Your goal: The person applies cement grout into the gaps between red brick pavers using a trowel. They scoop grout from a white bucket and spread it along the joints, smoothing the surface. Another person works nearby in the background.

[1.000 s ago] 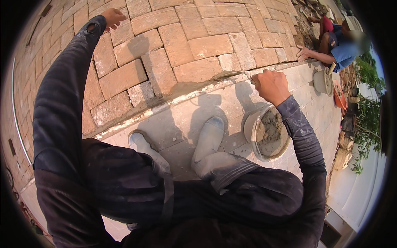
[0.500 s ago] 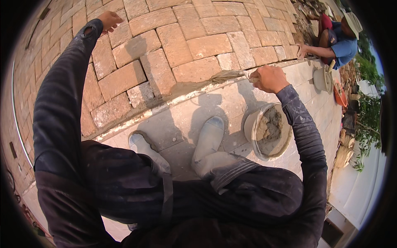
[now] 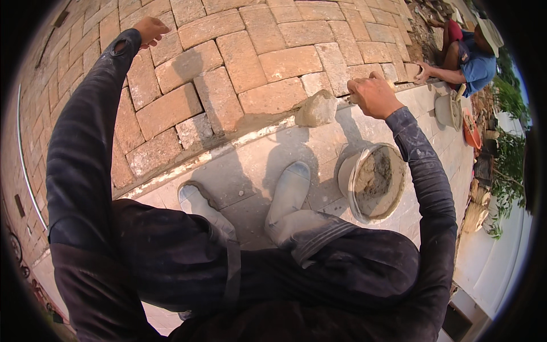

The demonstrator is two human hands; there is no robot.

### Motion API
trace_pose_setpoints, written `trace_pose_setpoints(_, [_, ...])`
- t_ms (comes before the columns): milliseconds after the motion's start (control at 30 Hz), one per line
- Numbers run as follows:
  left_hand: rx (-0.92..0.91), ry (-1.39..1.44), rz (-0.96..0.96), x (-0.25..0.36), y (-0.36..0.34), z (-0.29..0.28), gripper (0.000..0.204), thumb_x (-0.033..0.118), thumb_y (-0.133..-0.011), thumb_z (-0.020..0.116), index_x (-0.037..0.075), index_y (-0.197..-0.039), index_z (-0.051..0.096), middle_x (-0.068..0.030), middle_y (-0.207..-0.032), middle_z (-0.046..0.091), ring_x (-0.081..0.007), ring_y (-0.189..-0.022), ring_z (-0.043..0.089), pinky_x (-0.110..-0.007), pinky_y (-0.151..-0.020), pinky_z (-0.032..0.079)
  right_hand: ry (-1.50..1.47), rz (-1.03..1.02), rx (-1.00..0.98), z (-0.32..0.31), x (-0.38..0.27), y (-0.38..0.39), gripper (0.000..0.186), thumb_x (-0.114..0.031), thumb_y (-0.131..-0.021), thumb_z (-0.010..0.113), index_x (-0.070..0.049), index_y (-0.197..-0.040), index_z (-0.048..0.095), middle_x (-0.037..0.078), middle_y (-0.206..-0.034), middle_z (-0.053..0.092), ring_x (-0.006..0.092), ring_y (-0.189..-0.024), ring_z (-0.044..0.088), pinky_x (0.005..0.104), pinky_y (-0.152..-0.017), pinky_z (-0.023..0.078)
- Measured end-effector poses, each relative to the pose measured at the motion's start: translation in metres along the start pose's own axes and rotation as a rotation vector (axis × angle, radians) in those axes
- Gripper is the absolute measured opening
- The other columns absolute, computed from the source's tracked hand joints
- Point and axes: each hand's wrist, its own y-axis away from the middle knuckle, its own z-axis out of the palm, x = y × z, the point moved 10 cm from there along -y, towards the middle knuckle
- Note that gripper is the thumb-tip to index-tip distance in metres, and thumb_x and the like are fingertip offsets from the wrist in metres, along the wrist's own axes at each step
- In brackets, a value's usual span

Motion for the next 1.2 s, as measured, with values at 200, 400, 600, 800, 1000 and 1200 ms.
trace_pose_setpoints(200, [-0.052, 0.002, -0.089, -0.033, 0.016, -0.003, 0.048, 0.047, -0.096, 0.064, 0.01, -0.127, 0.067, -0.0052, -0.099, 0.069, -0.0156, -0.078, 0.067, -0.033, -0.063, 0.054, 0.081, -0.155, 0.034, 0.005, -0.012, -0.045, 0.031, -0.004, -0.083, 0.061, -0.015, -0.111, 0.065, 0.007, -0.096, 0.072, 0.0252, -0.104, 0.066, 0.0478, -0.103, 0.04])
trace_pose_setpoints(400, [-0.051, 0.046, -0.248, -0.117, 0.054, -0.02, 0.048, 0.05, -0.095, 0.065, 0.011, -0.123, 0.067, -0.0041, -0.098, 0.069, -0.0171, -0.083, 0.069, -0.035, -0.065, 0.054, 0.138, -0.299, 0.151, 0.012, -0.013, -0.105, 0.027, -0.007, -0.09, 0.056, -0.02, -0.109, 0.07, 0.003, -0.104, 0.066, 0.0209, -0.114, 0.059, 0.0504, -0.114, 0.034])
trace_pose_setpoints(600, [-0.015, 0.119, -0.366, -0.218, 0.12, -0.034, 0.045, 0.049, -0.094, 0.068, 0.009, -0.115, 0.067, -0.0021, -0.088, 0.063, -0.0138, -0.072, 0.06, -0.033, -0.059, 0.048, 0.065, -0.408, 0.209, 0.045, -0.02, -0.159, 0.02, -0.011, -0.09, 0.058, -0.02, -0.104, 0.069, 0.004, -0.098, 0.064, 0.021, -0.111, 0.061, 0.047, -0.11, 0.037])
trace_pose_setpoints(800, [0.006, 0.061, -0.497, -0.302, 0.204, -0.05, 0.039, 0.041, -0.094, 0.067, 0.008, -0.115, 0.068, -0.0019, -0.088, 0.064, -0.0131, -0.071, 0.062, -0.03, -0.056, 0.046, 0.088, -0.363, 0.175, 0.045, -0.02, -0.205, 0.016, -0.013, -0.088, 0.062, -0.022, -0.088, 0.075, 0.001, -0.09, 0.067, 0.0201, -0.105, 0.064, 0.0411, -0.106, 0.04])
trace_pose_setpoints(1000, [0.051, 0.024, -0.527, -0.328, 0.243, -0.047, 0.039, 0.041, -0.094, 0.066, 0.008, -0.116, 0.068, -0.0015, -0.086, 0.064, -0.0124, -0.071, 0.061, -0.029, -0.055, 0.045, 0.162, -0.239, 0.24, 0.017, 0.023, -0.218, 0.018, -0.01, -0.085, 0.065, -0.022, -0.087, 0.078, 0.0, -0.093, 0.068, 0.0194, -0.107, 0.063, 0.0412, -0.105, 0.039])
trace_pose_setpoints(1200, [0.094, 0.046, -0.435, -0.313, 0.236, -0.067, 0.04, 0.041, -0.095, 0.065, 0.008, -0.117, 0.068, -0.002, -0.088, 0.066, -0.0118, -0.071, 0.061, -0.029, -0.056, 0.045, 0.017, -0.087, 0.061, 0.011, 0.073, -0.173, 0.021, -0.011, -0.08, 0.068, -0.019, -0.1, 0.073, 0.005, -0.094, 0.07, 0.0268, -0.105, 0.064, 0.0467, -0.103, 0.041])
